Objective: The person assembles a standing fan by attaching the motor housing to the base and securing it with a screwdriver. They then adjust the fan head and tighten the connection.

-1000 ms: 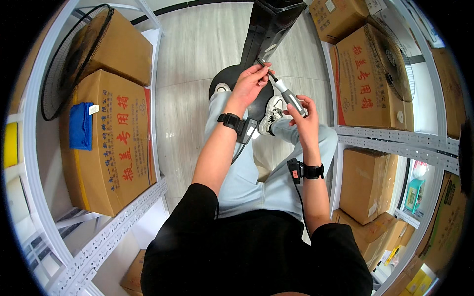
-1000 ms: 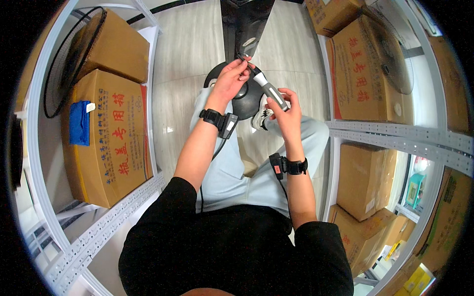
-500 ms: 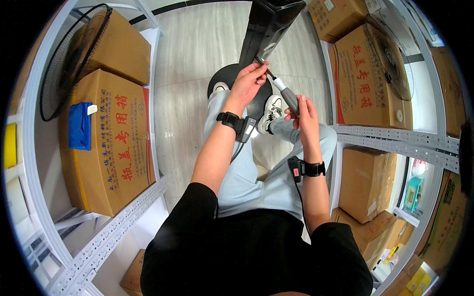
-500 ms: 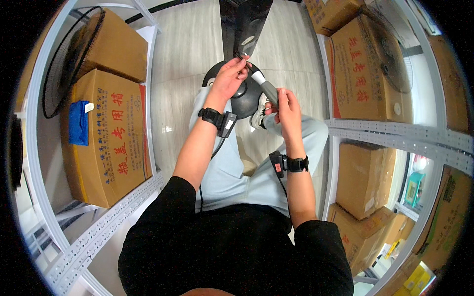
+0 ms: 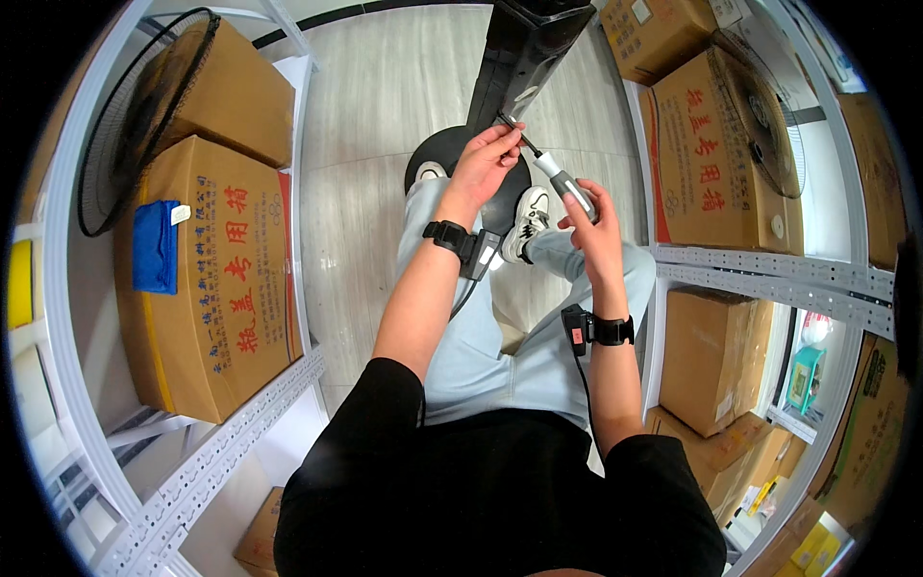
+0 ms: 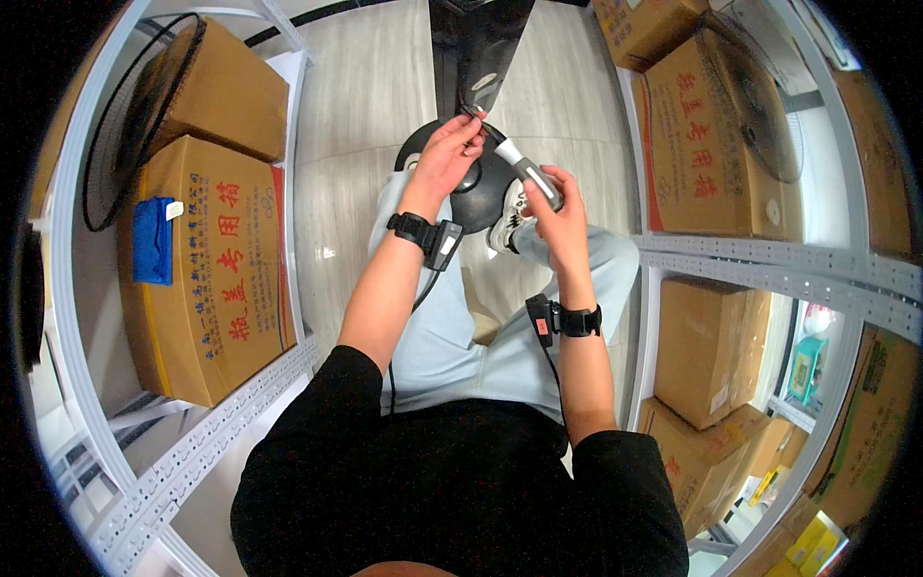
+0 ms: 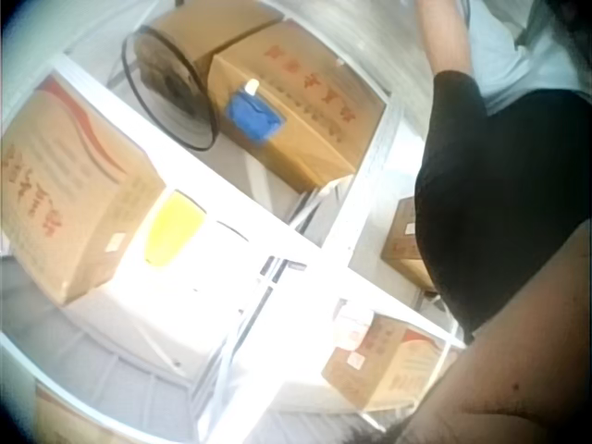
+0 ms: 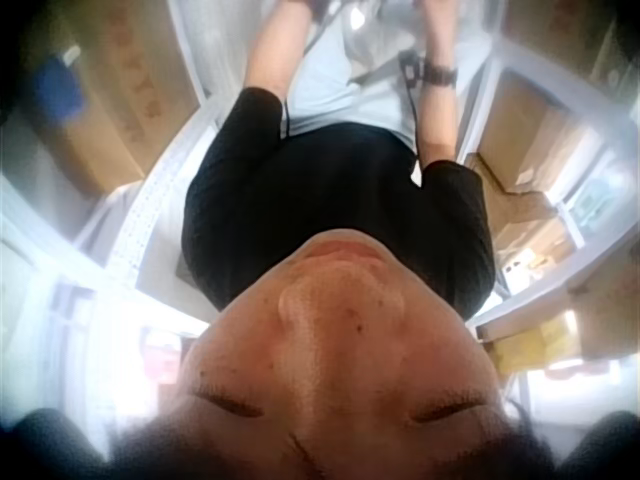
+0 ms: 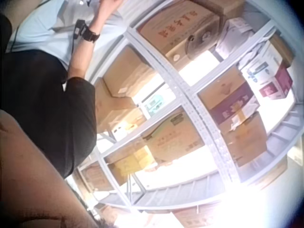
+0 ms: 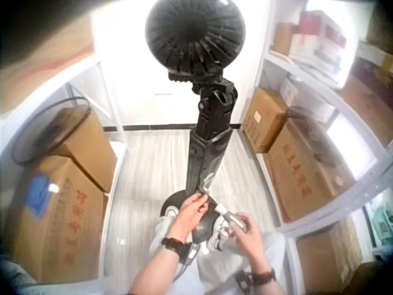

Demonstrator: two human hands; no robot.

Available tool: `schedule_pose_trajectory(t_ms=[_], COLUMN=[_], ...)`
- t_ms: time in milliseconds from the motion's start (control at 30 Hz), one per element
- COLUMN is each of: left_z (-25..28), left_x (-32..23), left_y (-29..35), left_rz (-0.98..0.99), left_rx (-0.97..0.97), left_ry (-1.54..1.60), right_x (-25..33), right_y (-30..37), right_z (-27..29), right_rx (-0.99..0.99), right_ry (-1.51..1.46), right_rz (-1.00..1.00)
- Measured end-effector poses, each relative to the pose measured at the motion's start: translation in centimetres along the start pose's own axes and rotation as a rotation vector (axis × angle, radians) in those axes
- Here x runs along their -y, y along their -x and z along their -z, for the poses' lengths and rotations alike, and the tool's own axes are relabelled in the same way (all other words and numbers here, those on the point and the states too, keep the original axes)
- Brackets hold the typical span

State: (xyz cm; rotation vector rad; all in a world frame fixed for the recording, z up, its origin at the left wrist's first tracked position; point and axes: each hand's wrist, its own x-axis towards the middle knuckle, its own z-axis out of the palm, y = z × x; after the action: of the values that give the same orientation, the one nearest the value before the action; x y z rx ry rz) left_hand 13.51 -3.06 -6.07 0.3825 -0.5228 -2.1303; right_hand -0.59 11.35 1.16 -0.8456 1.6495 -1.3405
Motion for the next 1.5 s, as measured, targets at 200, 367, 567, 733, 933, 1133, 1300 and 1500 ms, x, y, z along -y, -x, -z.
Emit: schedule_pose_trajectory(t_ms=[200,367,567,733,933,1133,1300,1500], left_z=[0.0,0.1,0.9,1.9,2.1,1.5,1.2,1.5], left_x=[-0.1,-0.3,-0.2,0.5,0.3,-0.1,-0.1,-0.3], left_y=[0.2,0.3,0.1,0.2,0.4,0.6,0.5,0.6], left_rz=[0.008,0.002,0.074,0.120,0.110,0.086,0.092,0.087], left_rx=[-0.016,0.039,0.005,-0.111,-0.212,-0.304,-0.310,-0.297], left_ry=[0.012,0.044,0.049,-0.035,-0.105,-0.132,-0.117,-0.110], right_x=[0.7,0.1,1.1,1.2,0.0,1.3,-0.3,0.9], right_y=[-0.3,-0.3,0.4,-0.5,0.1,-0.7,-0.3,-0.6], right_z=[0.6,0.6,0.0,1.0,0.5,1.3,0.7,1.4], right_rx=[0.067,0.063,-0.054,0.127,0.044,0.141,0.056,0.089], right_ry=[-0.022,-0.030,0.098,-0.109,0.123,-0.102,0.066,-0.128], right_rz=[-0.122,-0.111,0.022,-0.245,0.049,-0.241,0.013,-0.219])
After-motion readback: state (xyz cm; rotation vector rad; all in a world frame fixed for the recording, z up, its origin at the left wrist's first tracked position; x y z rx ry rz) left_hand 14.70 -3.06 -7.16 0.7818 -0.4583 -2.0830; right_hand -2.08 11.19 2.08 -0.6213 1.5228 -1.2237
